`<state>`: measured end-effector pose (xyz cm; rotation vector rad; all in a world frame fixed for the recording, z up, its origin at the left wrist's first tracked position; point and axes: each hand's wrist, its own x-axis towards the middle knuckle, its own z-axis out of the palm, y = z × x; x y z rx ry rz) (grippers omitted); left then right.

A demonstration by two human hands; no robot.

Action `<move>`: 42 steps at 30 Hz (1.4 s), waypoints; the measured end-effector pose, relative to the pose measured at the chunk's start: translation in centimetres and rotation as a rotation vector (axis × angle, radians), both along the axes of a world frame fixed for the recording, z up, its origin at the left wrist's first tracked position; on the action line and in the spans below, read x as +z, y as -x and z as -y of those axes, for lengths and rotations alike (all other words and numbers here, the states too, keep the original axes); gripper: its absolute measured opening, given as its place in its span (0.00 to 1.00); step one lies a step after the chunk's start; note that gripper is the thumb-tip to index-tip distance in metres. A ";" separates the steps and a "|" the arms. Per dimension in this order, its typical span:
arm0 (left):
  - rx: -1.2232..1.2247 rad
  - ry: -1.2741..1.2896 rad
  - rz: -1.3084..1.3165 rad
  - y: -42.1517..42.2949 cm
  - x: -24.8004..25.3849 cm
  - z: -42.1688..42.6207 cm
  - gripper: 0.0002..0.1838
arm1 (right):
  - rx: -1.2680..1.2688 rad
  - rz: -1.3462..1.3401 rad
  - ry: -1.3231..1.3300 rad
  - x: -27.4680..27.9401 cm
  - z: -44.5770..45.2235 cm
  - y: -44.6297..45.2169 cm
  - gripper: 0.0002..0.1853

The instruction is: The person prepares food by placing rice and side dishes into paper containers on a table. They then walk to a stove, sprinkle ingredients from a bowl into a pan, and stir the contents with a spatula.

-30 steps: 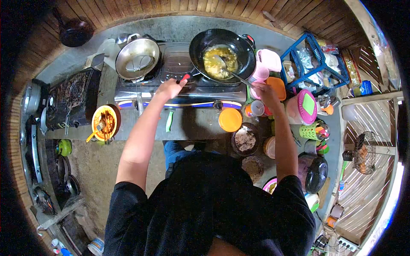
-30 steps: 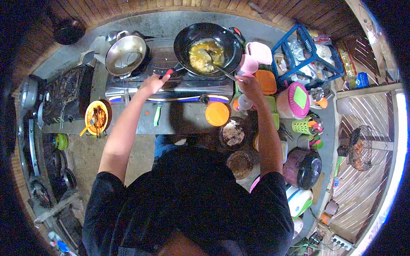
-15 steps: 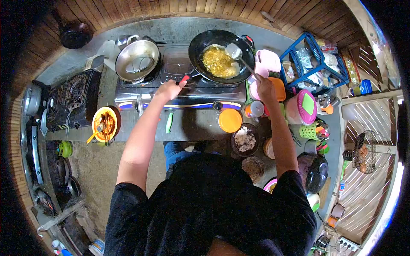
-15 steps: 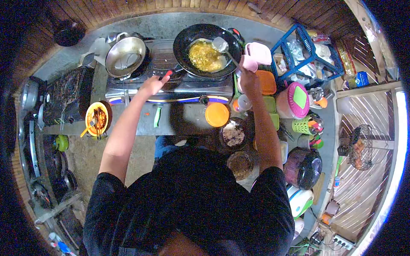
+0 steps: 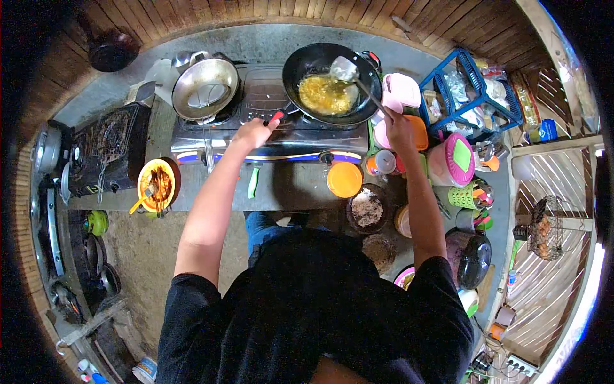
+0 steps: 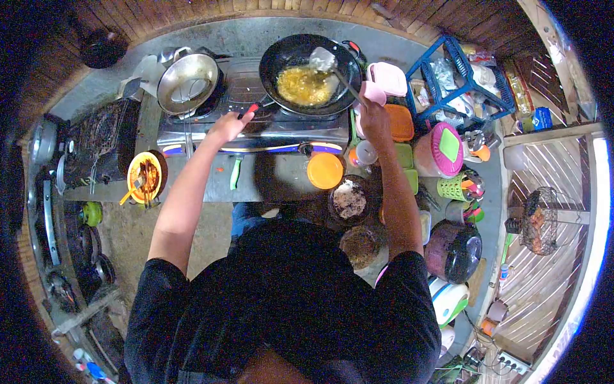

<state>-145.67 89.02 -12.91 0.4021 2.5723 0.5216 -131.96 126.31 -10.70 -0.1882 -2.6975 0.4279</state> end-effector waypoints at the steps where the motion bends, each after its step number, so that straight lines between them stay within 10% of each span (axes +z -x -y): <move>1: 0.000 -0.001 -0.001 -0.1 0.4 -0.1 0.41 | 0.000 -0.001 -0.001 0.4 0.0 -0.3 0.14; 7: -0.004 0.015 0.022 -0.2 0.6 0.0 0.41 | -0.144 0.192 -0.196 1.6 -0.4 -2.5 0.13; 18: 0.017 0.025 0.084 0.1 0.7 -0.1 0.40 | 0.105 0.352 0.466 0.5 0.0 -2.4 0.15; 27: 0.012 0.013 0.032 0.0 0.4 -0.1 0.41 | -0.054 0.011 -0.207 -0.3 -0.8 0.5 0.13; 36: 0.007 0.017 0.066 -0.3 1.7 -0.1 0.40 | 0.138 0.247 0.350 -1.1 -0.2 2.1 0.16; 42: 0.009 -0.002 0.076 -0.1 1.2 0.0 0.39 | 0.167 -0.025 0.189 -0.2 0.6 0.6 0.15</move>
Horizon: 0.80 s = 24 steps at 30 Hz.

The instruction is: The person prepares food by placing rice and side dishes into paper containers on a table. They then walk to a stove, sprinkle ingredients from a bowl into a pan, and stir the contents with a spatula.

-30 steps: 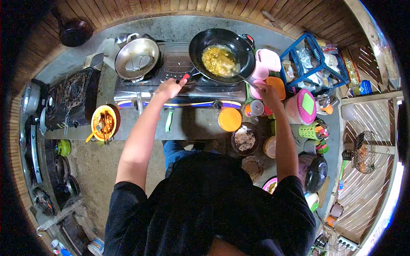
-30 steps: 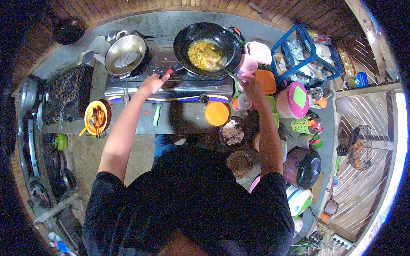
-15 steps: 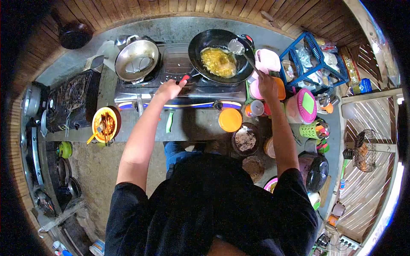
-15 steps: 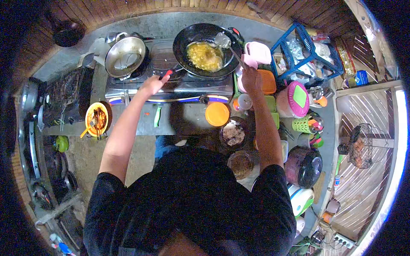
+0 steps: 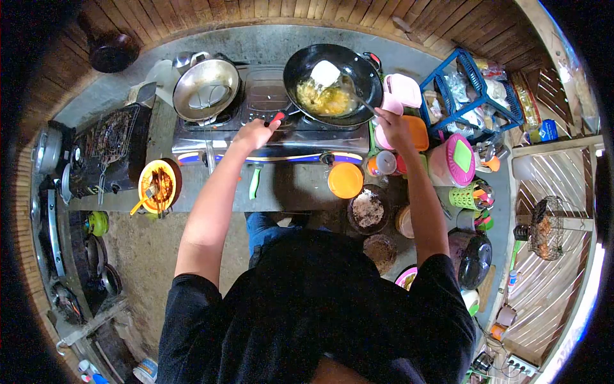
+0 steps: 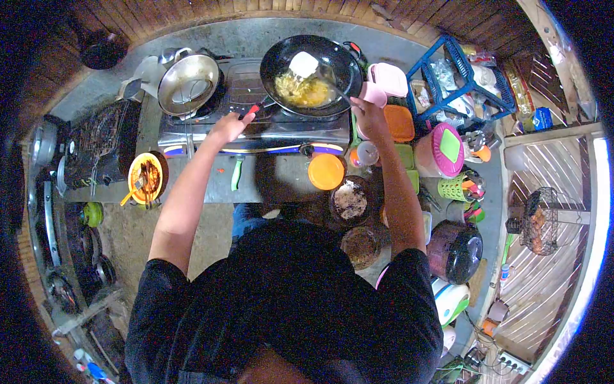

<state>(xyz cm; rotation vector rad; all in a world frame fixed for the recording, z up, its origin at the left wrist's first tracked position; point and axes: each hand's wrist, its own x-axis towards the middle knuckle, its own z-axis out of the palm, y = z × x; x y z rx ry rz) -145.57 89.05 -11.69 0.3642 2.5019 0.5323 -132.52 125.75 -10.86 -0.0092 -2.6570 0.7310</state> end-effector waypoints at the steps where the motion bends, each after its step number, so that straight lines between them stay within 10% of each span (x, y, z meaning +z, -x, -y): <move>1: -0.001 0.000 0.001 0.1 -0.4 0.0 0.39 | -0.001 0.001 0.000 0.3 -0.1 -0.2 0.15; 6: 0.002 0.000 -0.042 -0.2 0.1 -0.1 0.40 | -0.313 0.116 -0.382 1.2 -1.1 -1.5 0.14; 21: -0.015 0.013 -0.060 -0.2 0.0 -0.1 0.40 | -0.037 0.173 0.198 1.5 0.6 -3.9 0.15; 24: -0.010 0.011 -0.045 -0.4 0.6 -0.2 0.40 | -0.228 0.173 -0.014 2.8 1.6 -3.9 0.15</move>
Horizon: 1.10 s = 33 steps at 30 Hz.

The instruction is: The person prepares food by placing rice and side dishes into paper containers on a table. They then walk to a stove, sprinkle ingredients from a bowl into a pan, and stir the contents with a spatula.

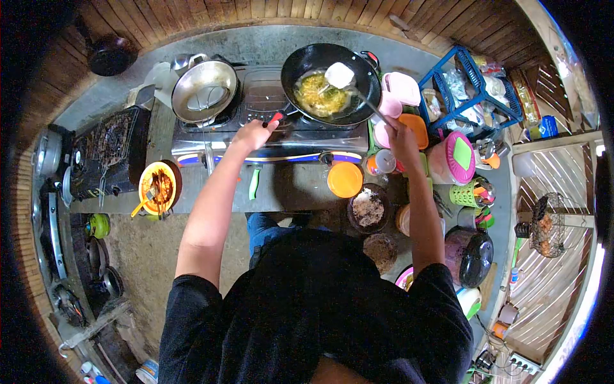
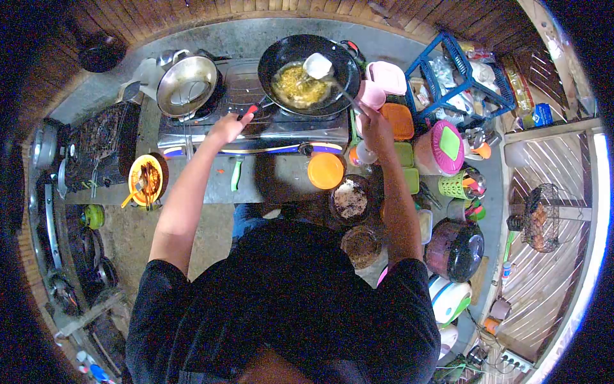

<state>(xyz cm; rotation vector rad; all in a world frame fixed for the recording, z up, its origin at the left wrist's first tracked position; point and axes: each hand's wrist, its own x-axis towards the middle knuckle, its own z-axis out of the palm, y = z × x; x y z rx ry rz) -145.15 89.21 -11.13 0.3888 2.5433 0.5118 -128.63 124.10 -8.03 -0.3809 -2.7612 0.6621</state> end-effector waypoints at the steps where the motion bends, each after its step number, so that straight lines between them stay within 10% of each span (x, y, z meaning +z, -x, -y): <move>1: -0.001 0.001 0.000 -0.1 0.0 0.0 0.40 | -0.001 0.000 0.001 0.0 0.0 0.1 0.15; 7: -0.021 -0.008 0.013 0.2 -0.7 0.0 0.41 | -0.071 -0.044 -0.381 0.1 0.0 -0.3 0.13; 15: -0.028 0.060 0.009 -0.2 0.0 -0.2 0.44 | -0.005 0.249 -0.085 2.1 3.1 -1.7 0.12; 20: -0.073 0.028 0.045 0.4 -0.2 0.4 0.50 | 0.092 -0.015 0.052 -0.4 4.3 -0.3 0.14; 25: -0.009 -0.141 -0.183 -0.1 -1.0 1.3 0.30 | -0.242 -0.010 0.072 0.2 7.0 0.5 0.14; 33: -0.090 -0.147 -0.275 1.0 -0.4 2.4 0.24 | -0.434 -0.021 -0.210 -4.0 5.7 1.5 0.14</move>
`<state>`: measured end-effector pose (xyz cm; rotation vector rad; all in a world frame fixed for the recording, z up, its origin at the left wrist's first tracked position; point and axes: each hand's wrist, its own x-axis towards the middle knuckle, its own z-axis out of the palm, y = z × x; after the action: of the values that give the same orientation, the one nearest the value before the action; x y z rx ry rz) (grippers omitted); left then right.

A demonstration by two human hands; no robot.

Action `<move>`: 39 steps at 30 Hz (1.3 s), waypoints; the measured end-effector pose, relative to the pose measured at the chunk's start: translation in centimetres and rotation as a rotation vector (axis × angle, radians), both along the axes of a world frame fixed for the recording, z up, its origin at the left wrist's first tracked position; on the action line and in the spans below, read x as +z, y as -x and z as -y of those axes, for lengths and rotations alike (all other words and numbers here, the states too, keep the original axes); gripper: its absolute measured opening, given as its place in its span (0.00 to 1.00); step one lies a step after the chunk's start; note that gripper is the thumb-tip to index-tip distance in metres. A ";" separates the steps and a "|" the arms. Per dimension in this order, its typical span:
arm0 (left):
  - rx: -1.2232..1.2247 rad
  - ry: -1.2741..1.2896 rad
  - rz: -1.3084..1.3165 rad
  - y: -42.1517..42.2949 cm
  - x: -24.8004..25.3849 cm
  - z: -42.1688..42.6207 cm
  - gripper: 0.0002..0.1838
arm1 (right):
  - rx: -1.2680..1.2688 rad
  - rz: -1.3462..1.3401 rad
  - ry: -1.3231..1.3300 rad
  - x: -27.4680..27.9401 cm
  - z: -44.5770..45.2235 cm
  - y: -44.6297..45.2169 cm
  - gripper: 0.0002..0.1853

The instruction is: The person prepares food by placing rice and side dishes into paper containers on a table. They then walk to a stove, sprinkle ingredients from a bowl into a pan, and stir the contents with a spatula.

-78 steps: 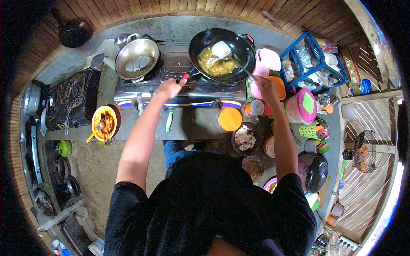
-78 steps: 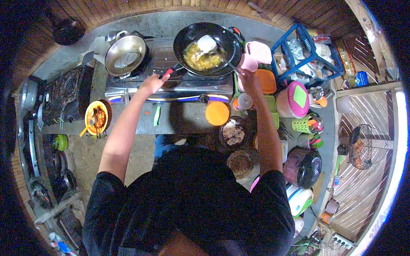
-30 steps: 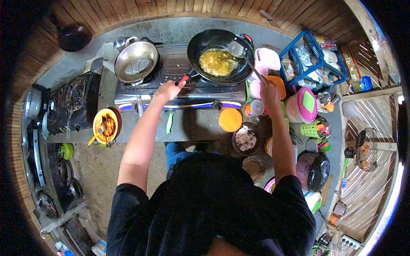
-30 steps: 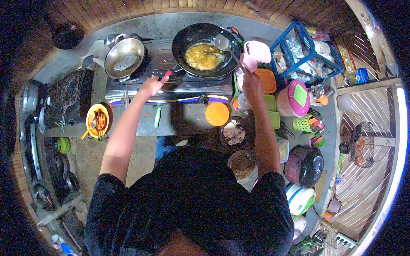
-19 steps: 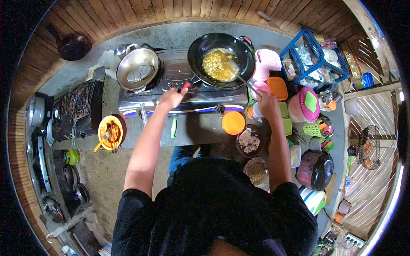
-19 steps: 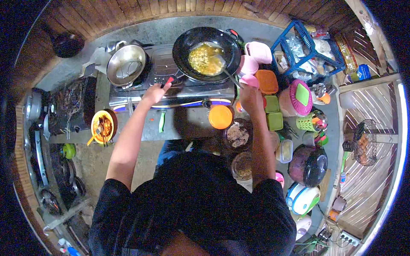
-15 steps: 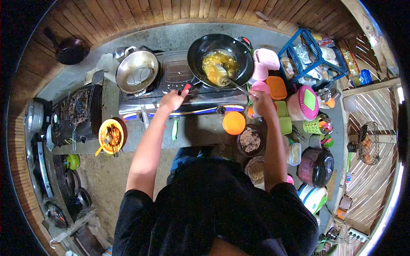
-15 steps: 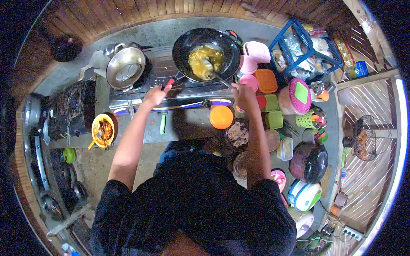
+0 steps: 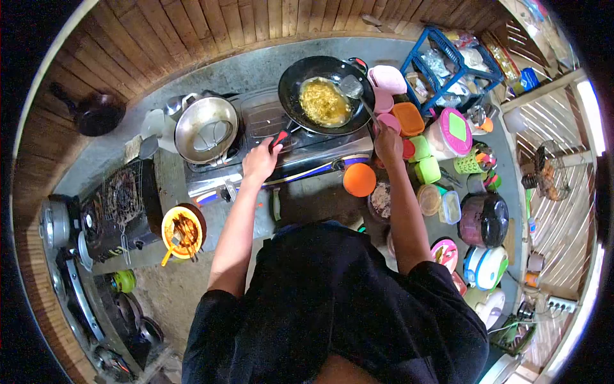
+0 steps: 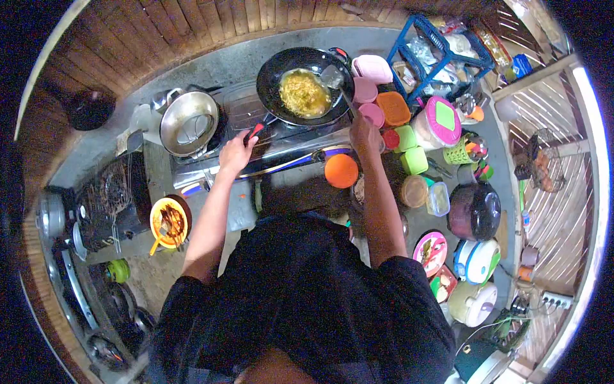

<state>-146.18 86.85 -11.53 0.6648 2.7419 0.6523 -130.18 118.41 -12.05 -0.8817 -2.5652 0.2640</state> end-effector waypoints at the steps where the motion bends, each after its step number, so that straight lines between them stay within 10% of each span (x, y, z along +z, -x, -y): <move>1: -0.005 0.002 0.012 0.3 0.0 0.1 0.24 | 0.024 0.097 0.098 0.3 0.1 0.3 0.14; 9: -0.081 -0.048 0.049 2.5 -1.2 0.5 0.25 | 0.247 0.027 0.400 -0.4 2.0 0.9 0.14; 23: -0.084 -0.088 0.106 3.3 -0.5 0.7 0.25 | 0.238 0.191 -0.027 10.5 7.5 -9.3 0.18; 39: -0.102 -0.121 0.088 3.1 -0.5 0.9 0.23 | 0.213 0.136 -0.007 3.5 6.3 3.8 0.12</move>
<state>-149.29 85.96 -12.01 0.7773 2.5854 0.8081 -133.98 112.10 -8.57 -0.6437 -2.7883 0.2653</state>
